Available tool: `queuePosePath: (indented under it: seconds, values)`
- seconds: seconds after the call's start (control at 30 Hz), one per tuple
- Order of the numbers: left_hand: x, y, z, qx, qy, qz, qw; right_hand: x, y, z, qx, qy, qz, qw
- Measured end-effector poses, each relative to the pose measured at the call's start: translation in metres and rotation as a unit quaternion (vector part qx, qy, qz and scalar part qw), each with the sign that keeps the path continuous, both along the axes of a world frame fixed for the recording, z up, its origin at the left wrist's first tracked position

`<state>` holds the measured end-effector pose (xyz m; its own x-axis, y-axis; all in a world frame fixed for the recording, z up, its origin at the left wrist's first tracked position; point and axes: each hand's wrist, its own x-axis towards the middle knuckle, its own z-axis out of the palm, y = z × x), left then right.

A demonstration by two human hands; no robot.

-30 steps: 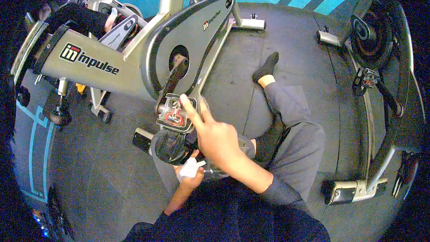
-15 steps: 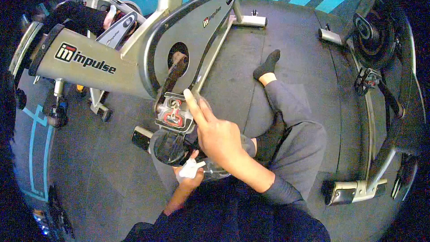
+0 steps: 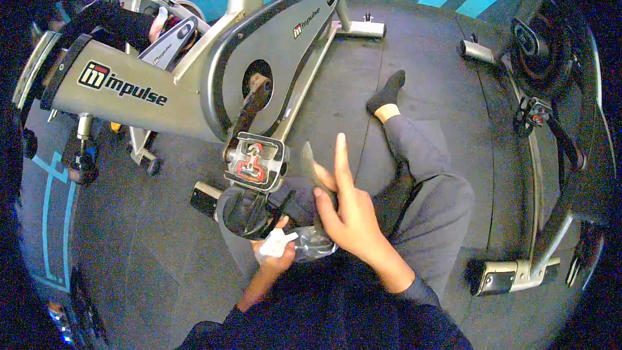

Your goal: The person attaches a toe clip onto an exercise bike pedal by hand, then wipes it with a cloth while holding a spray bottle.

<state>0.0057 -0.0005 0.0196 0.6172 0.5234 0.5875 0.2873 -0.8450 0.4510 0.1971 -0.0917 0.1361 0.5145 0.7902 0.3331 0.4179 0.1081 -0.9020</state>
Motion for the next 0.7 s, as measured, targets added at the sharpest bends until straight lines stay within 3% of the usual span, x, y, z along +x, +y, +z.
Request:
queuePosePath:
  seconds: [0.17, 0.23, 0.27, 0.33, 0.37, 0.4, 0.47, 0.53, 0.6, 0.63, 0.7]
  values:
    - [0.002, -0.003, 0.006, -0.012, 0.01, 0.018, 1.0, -0.005, 0.028, -0.002, -0.05, -0.148, -0.005, 0.988]
    - [0.002, -0.003, -0.001, -0.096, -0.002, -0.008, 0.995, -0.007, 0.036, 0.002, -0.121, -0.259, 0.031, 0.958]
    - [0.003, -0.003, -0.004, -0.123, -0.006, -0.016, 0.992, -0.01, 0.038, 0.001, -0.119, -0.259, 0.03, 0.958]
    - [0.006, -0.002, -0.01, -0.127, -0.112, -0.025, 0.985, -0.017, 0.04, -0.003, -0.103, -0.251, 0.038, 0.962]
    - [0.002, -0.001, -0.009, -0.089, -0.072, -0.017, 0.993, -0.018, 0.039, 0.0, -0.116, -0.178, 0.022, 0.977]
    - [-0.001, 0.001, -0.007, -0.049, -0.033, -0.009, 0.998, -0.015, 0.039, -0.003, -0.116, -0.178, 0.024, 0.977]
    - [-0.001, -0.002, -0.004, -0.009, 0.051, 0.019, 0.998, -0.004, 0.038, -0.018, -0.036, -0.028, -0.011, 0.999]
    - [-0.002, -0.003, -0.003, -0.02, 0.049, 0.018, 0.998, 0.008, 0.031, -0.016, -0.043, 0.065, -0.022, 0.997]
    - [-0.002, -0.003, -0.005, -0.032, 0.046, 0.015, 0.998, 0.02, 0.035, -0.027, 0.037, 0.116, -0.02, 0.992]
    - [-0.002, -0.002, -0.007, -0.025, 0.055, 0.022, 0.998, 0.025, 0.034, -0.026, 0.071, 0.238, 0.022, 0.968]
    - [-0.002, -0.001, -0.01, -0.016, 0.062, 0.03, 0.997, 0.032, 0.036, -0.017, 0.087, 0.265, 0.038, 0.96]
